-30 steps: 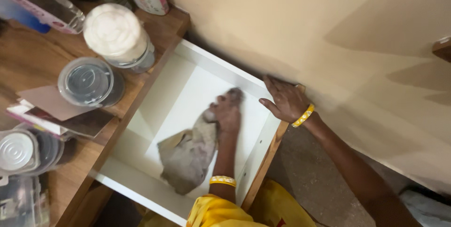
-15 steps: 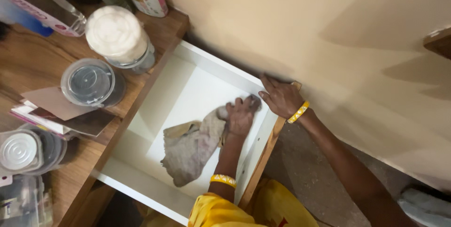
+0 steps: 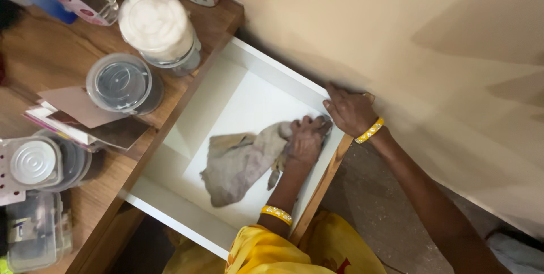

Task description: The person wipes the inside of an open white drawer with a cloth, then places two red folders and two clear plastic containers into the drawer.

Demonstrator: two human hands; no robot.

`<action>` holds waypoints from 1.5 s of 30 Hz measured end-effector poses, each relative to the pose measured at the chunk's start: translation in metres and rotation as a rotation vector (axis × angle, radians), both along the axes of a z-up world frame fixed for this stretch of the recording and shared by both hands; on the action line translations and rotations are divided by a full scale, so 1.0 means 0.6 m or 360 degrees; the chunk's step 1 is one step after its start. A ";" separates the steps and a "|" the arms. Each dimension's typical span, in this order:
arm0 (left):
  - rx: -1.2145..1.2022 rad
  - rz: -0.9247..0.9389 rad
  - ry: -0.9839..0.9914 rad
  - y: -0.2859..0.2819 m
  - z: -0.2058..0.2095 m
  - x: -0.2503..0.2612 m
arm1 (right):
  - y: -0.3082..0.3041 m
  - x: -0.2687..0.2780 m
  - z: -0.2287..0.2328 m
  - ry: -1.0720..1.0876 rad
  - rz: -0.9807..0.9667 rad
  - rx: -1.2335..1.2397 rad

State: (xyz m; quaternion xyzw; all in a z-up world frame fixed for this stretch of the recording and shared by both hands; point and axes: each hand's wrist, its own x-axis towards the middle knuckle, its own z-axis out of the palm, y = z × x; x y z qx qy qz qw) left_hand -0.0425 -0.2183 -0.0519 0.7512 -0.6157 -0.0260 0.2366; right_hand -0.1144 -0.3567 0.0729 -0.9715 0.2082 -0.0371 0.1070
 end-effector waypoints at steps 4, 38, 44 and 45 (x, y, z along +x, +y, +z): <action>-0.0188 0.0007 0.0165 -0.006 -0.005 0.013 | 0.002 0.007 0.002 0.0003 -0.0051 -0.0008; -0.0173 -0.0064 0.0046 0.021 -0.006 0.145 | 0.014 0.135 -0.010 -0.0318 0.0105 -0.0118; -0.0038 0.0274 -0.0176 0.029 -0.010 0.218 | 0.019 0.147 -0.016 -0.0292 0.0134 -0.0138; -0.0091 0.0370 -0.0059 0.033 -0.010 0.218 | 0.020 0.149 -0.015 -0.0317 0.0160 -0.0162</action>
